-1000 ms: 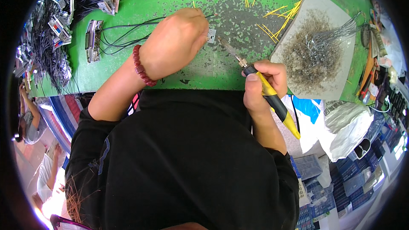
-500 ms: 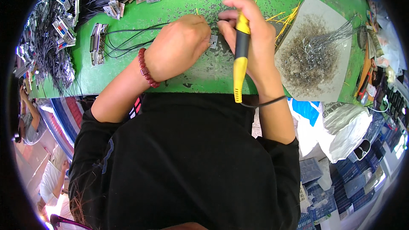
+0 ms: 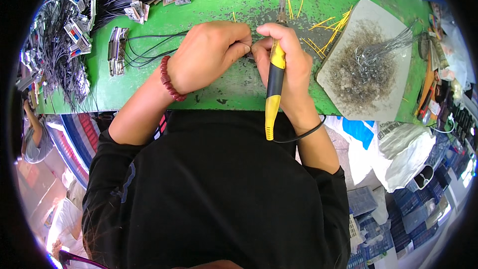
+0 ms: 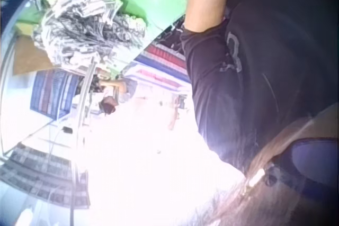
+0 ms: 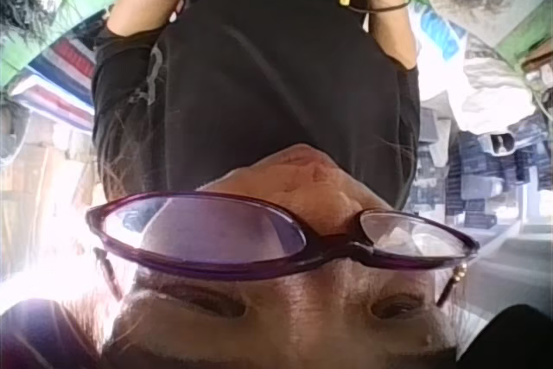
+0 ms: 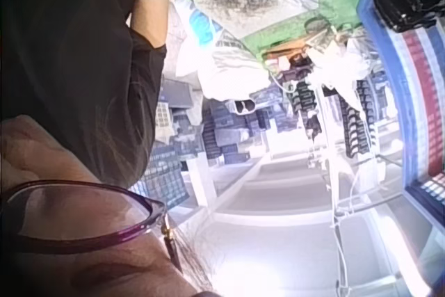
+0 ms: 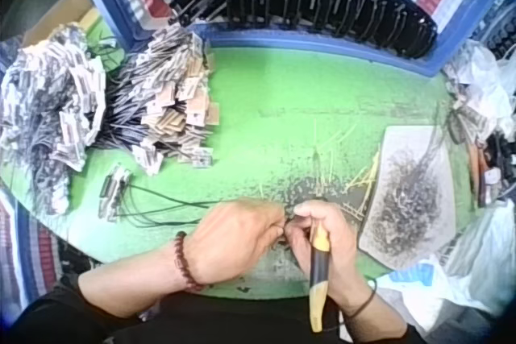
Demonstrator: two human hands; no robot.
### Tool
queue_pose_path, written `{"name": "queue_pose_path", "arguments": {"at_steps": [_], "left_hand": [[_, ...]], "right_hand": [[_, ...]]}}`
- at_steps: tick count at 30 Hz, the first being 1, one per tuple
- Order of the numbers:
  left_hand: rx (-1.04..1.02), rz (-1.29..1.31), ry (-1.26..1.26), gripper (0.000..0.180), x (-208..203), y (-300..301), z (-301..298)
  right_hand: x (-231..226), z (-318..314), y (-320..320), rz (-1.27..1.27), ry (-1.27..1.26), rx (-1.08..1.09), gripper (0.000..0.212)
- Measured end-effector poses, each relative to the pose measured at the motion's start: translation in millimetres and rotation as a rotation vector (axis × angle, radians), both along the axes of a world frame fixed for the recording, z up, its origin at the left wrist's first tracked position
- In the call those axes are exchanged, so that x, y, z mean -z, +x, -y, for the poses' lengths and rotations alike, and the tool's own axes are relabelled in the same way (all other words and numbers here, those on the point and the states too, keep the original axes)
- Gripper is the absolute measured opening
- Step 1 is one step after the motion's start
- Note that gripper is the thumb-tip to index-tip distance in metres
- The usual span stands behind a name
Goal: The person picks up a circuit board and wires, then solders the wires to the board using a soldering iron. They then place the board inside a toy car shell and solder the wires to the internal components.
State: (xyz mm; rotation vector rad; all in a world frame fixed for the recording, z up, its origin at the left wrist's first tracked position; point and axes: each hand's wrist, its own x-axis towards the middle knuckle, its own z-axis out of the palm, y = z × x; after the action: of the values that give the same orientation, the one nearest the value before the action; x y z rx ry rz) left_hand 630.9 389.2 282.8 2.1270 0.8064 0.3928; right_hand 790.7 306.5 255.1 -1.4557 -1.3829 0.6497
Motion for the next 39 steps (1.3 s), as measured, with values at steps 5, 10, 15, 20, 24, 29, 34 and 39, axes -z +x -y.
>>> {"name": "queue_pose_path", "arguments": {"at_steps": [5,10,15,20,24,29,34,39], "left_hand": [[-0.073,-0.010,0.061,0.006,3,2,5],[-0.076,0.015,0.067,0.007,3,1,8],[-0.079,0.030,0.067,0.008,4,0,8],[-0.094,0.038,0.059,0.007,5,0,8],[-0.095,0.043,0.059,0.007,6,1,9],[-0.091,0.052,0.070,0.007,7,0,9],[-0.087,0.043,0.076,0.006,7,0,9],[-0.076,0.040,0.106,0.006,9,0,10]], "right_hand": [[9,9,-2,-0.087,0.029,0.093,0.038],[9,16,0,-0.152,-0.023,0.067,0.037],[9,11,2,-0.133,0.000,0.033,0.037],[5,13,8,-0.081,-0.025,0.035,0.038],[4,11,4,-0.055,0.043,0.028,0.037],[-2,2,6,0.070,0.135,-0.033,0.037],[-3,-4,12,0.141,0.194,-0.124,0.037],[-3,-4,14,0.182,0.193,-0.162,0.036]]}}
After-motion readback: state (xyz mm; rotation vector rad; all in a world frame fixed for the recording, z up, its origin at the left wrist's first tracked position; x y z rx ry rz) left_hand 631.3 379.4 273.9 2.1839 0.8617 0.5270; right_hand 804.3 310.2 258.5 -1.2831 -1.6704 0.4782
